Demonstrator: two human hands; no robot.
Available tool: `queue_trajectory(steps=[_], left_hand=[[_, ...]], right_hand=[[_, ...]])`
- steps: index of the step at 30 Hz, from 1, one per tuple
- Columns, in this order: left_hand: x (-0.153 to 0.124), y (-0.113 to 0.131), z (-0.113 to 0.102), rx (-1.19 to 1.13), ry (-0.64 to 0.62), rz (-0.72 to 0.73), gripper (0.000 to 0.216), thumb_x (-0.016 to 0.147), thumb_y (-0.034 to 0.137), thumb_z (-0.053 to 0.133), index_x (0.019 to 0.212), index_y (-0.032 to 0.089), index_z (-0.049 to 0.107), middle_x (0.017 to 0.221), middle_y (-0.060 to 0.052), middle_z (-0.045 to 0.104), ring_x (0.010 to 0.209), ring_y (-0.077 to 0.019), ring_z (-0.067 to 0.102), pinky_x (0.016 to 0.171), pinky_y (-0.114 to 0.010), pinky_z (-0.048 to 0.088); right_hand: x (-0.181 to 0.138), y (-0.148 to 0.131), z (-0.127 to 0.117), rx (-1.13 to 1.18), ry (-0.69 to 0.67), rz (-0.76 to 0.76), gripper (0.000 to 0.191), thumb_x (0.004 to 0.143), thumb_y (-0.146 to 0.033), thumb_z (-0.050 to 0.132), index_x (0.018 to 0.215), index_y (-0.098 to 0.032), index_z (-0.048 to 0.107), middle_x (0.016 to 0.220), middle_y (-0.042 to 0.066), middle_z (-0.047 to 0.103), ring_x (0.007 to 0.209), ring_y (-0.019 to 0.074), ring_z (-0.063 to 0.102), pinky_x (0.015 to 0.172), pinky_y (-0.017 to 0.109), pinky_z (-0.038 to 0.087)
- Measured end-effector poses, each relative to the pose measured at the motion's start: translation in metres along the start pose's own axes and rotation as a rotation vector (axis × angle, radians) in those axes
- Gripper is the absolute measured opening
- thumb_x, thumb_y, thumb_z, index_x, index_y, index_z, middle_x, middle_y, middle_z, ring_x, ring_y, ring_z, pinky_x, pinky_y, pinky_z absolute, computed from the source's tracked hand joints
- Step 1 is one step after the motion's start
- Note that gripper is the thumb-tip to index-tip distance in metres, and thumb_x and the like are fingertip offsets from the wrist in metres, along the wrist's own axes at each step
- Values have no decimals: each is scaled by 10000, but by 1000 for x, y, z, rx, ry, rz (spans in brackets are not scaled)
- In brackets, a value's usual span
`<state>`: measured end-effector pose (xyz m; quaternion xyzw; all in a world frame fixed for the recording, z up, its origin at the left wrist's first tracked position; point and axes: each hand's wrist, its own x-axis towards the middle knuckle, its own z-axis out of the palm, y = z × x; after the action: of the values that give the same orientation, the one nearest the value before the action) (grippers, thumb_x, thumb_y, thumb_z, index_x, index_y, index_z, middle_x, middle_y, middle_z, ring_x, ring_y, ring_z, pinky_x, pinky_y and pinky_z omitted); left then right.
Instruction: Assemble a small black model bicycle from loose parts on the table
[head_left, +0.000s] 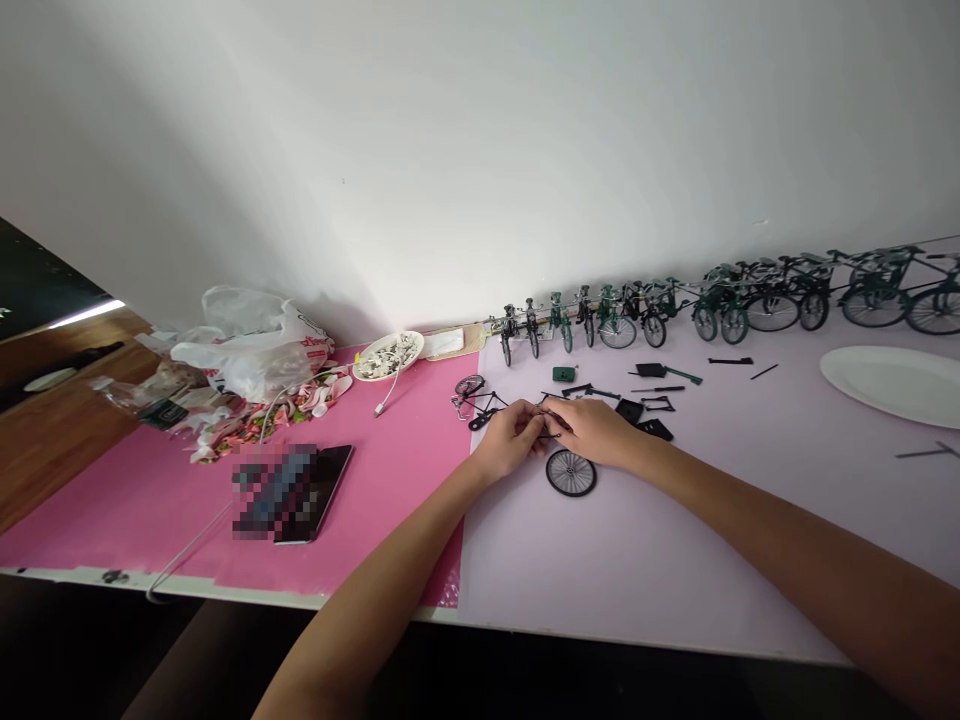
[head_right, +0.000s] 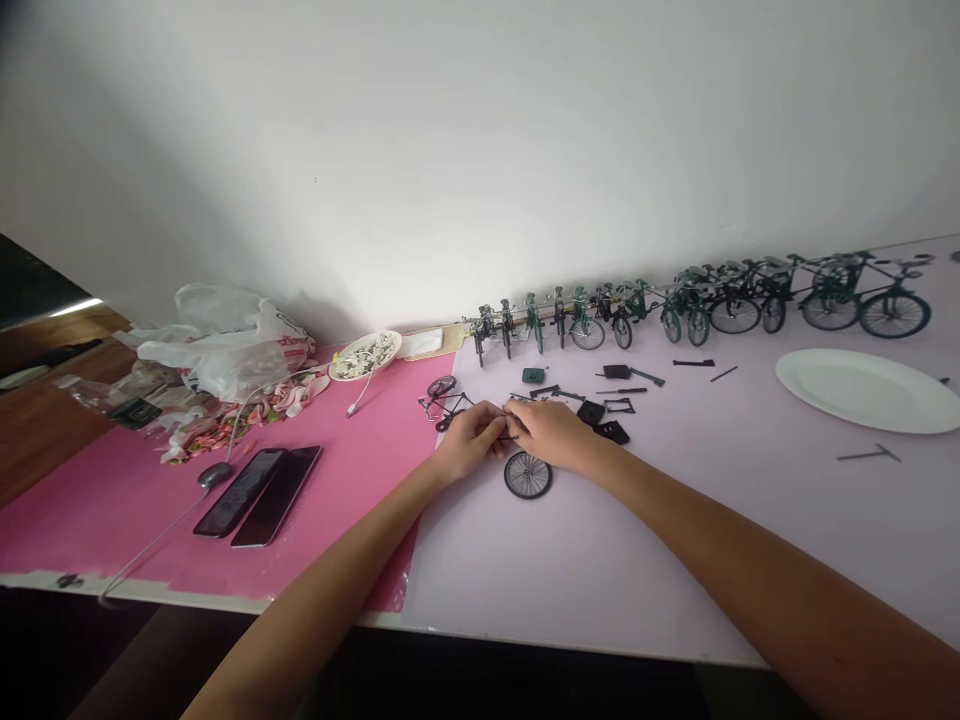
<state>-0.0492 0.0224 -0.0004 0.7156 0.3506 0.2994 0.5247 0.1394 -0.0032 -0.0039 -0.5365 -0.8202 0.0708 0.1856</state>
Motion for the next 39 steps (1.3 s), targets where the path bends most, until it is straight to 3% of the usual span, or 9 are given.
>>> queue_trajectory(steps=[10,26,32,39], left_hand=[[1,-2,1,9,9,2,206,986,355,546,902,168,525,694,8,640,556,-111,641,581,-237,525],[3,-6,0,-106,-13,-12,441,914,598,603,909,165,520,684,6,648,525,-110,631,543,-236,514],[5,-6,-1,-175,-18,-46,471,894,618,617,903,159,515,665,2,650,498,-108,624,502,-221,488],[6,-6,-2,-202,-35,-48,491,869,634,640,894,157,527,665,-2,659,499,-109,620,509,-224,480]], right_hand=[[1,3,4,0,19,-20,155,984,-250,463,1007,-218,613,723,22,656,617,176,578,579,271,293],[1,7,4,33,147,-73,217,961,-277,472,938,-222,681,634,21,646,544,181,548,550,274,320],[0,9,6,79,262,-102,218,956,-301,503,1046,-225,687,804,46,750,633,197,654,583,274,394],[0,8,6,136,367,-158,182,949,-270,524,1022,-239,688,745,21,733,605,176,652,578,256,418]])
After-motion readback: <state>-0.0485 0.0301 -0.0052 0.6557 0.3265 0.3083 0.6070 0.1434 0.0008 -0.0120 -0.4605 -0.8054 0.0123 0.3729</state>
